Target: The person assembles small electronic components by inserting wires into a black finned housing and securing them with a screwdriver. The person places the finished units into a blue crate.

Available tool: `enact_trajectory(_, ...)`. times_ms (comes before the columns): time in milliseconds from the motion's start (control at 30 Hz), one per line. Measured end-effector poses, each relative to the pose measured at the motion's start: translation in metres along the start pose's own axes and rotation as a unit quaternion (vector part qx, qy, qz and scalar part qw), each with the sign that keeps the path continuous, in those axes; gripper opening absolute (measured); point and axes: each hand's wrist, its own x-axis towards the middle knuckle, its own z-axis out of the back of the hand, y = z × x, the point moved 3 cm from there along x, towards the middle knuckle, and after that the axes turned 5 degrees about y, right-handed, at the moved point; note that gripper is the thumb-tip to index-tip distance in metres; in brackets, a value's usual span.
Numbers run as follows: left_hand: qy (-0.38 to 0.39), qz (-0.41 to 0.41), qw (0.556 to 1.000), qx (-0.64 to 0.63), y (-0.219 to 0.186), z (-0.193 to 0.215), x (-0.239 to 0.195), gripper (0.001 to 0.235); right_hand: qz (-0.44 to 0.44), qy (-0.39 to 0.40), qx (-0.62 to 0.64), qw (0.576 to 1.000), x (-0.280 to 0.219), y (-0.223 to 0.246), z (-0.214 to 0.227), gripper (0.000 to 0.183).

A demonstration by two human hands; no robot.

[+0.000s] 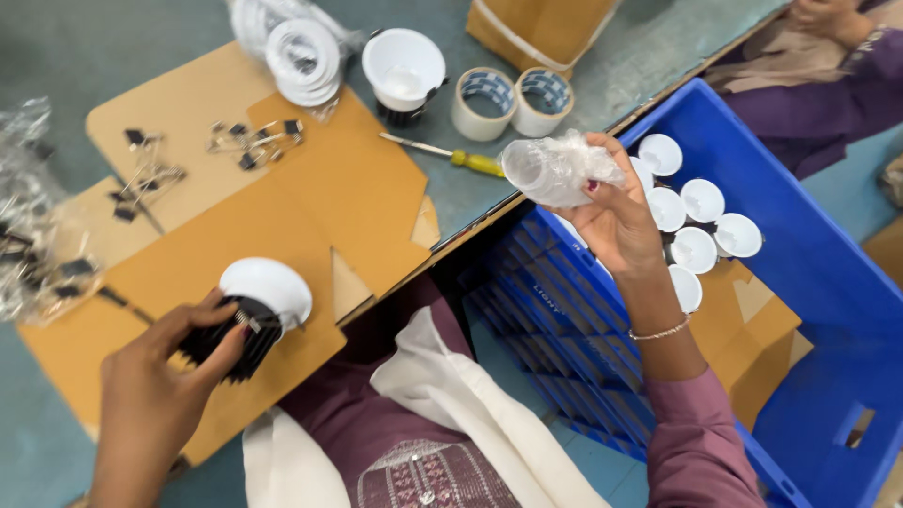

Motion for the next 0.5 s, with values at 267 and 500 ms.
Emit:
enact_trajectory(267, -0.011, -0.027, 0.999, -0.046, 0.001, 0.0, -0.008, 0.03, -0.008, 0.024, -0.038, 0.999, -0.011, 0.009, -0.053, 0.057)
enact_trajectory(500, -0.013, -0.019, 0.997, -0.069, 0.007, -0.001, -0.016, 0.029, 0.015, 0.06, -0.071, 0.996, -0.019, 0.01, -0.069, 0.06)
